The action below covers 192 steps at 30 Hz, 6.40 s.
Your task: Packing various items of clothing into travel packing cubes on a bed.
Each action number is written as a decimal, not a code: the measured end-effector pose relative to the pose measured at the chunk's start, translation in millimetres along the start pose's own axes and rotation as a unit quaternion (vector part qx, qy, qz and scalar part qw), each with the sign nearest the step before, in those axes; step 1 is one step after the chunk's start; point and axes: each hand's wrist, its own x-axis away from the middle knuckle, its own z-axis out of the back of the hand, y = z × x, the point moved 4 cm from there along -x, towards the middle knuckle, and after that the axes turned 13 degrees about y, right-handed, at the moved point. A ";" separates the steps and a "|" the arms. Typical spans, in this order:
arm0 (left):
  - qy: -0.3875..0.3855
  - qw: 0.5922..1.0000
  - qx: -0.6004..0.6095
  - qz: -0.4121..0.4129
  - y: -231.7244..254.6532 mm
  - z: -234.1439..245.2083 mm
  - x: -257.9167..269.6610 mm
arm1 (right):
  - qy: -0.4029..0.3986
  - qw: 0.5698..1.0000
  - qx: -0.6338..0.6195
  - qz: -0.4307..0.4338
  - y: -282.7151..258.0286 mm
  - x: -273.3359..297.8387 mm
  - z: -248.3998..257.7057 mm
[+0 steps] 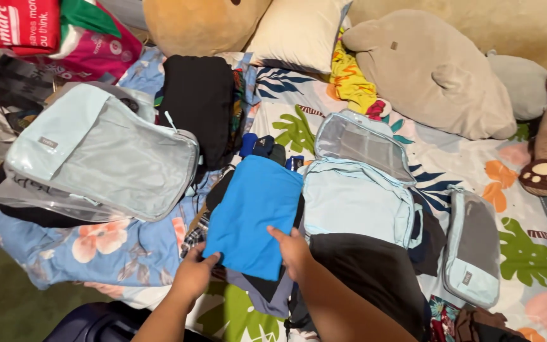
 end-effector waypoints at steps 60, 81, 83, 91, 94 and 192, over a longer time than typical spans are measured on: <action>0.084 0.987 -0.043 -0.131 -3.5 -93.6 36.2 | 0.104 0.948 0.158 0.256 46.3 -17.8 124.1; 0.079 0.953 0.285 0.074 -50.2 -62.0 -15.9 | -0.021 0.793 0.508 0.335 10.6 69.9 -51.3; 0.085 0.962 0.258 -0.020 -27.0 -67.4 1.4 | 0.007 0.808 0.476 0.347 31.3 39.5 -46.5; -0.011 0.944 0.151 -0.293 52.5 -69.8 58.9 | 0.109 0.854 0.297 0.413 40.3 -9.8 -11.5; -0.089 0.974 0.104 -0.181 15.0 -88.1 29.3 | 0.112 0.881 0.227 0.399 33.9 -18.4 -3.2; 0.018 0.972 0.167 -0.166 29.9 -96.3 2.6 | 0.116 0.875 0.102 0.459 56.6 -65.4 64.5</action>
